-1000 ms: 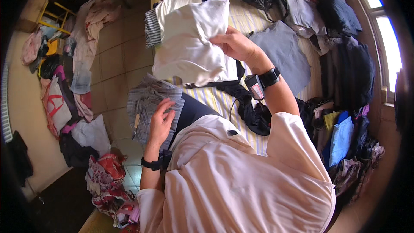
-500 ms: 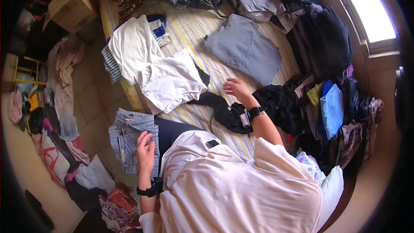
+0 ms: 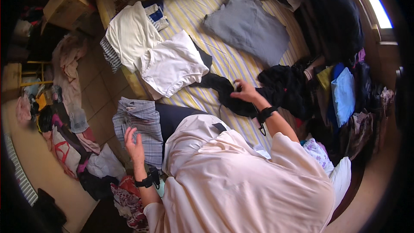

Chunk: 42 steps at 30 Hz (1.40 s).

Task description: Folding various items of clothing, including shirts and pants, and organizing them on a bed.

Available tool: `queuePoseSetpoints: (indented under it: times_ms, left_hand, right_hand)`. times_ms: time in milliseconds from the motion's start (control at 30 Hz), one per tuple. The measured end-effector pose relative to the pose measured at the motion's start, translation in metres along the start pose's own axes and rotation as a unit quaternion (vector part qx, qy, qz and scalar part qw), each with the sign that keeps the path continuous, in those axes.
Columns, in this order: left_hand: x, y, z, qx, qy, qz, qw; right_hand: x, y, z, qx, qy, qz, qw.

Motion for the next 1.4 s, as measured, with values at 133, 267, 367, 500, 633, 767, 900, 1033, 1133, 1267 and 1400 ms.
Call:
queuePoseSetpoints:
  times_ms: [133,267,367,500,633,767,900,1033,1133,1267,1400]
  left_hand:
    - [-0.012,0.015,0.005,-0.028,0.012,0.037,0.999]
    - [-0.008,-0.007,-0.001,-0.04,0.026,0.006,0.999]
    - [0.001,-0.037,-0.006,-0.054,0.052,-0.032,0.997]
    - [0.009,-0.046,-0.01,-0.081,0.053,-0.074,0.993]
    - [0.017,-0.058,-0.016,-0.081,0.082,-0.096,0.989]
    - [0.019,-0.059,-0.028,-0.127,0.127,-0.068,0.981]
    - [0.024,-0.079,-0.026,-0.147,0.131,-0.098,0.976]
    - [0.03,-0.129,-0.018,-0.112,0.141,-0.135,0.974]
    - [0.031,-0.165,-0.006,-0.095,0.132,-0.19,0.968]
    - [0.026,-0.21,0.011,-0.087,0.139,-0.224,0.961]
    - [0.001,-0.281,0.026,-0.185,0.132,-0.276,0.934]
  right_hand:
    - [-0.043,0.024,-0.04,-0.192,0.032,0.013,0.981]
    - [-0.088,0.039,-0.05,-0.122,-0.008,0.163,0.979]
    - [-0.101,0.027,-0.025,-0.015,-0.124,0.225,0.966]
    - [-0.126,-0.001,0.048,-0.099,-0.448,0.062,0.886]
    - [-0.127,-0.078,0.071,-0.09,-0.548,-0.225,0.8]
    - [-0.092,-0.135,0.058,0.262,-0.396,-0.245,0.846]
    - [-0.092,-0.015,0.11,0.483,-0.352,0.034,0.801]
    - [-0.126,0.117,0.173,0.492,-0.304,0.244,0.778]
    - [-0.159,0.191,0.215,0.492,-0.276,0.341,0.752]
    - [-0.192,0.286,0.228,0.471,-0.12,0.48,0.731]
    - [-0.195,0.341,0.174,0.464,-0.005,0.458,0.758]
Point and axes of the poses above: each hand's wrist, its own x-axis towards the middle knuckle, its own z-axis out of the back of the hand, y = z × x, the point moved 7 cm from there along x, towards the middle knuckle, and after that the axes turned 5 degrees about x, right-handed, at the moved point
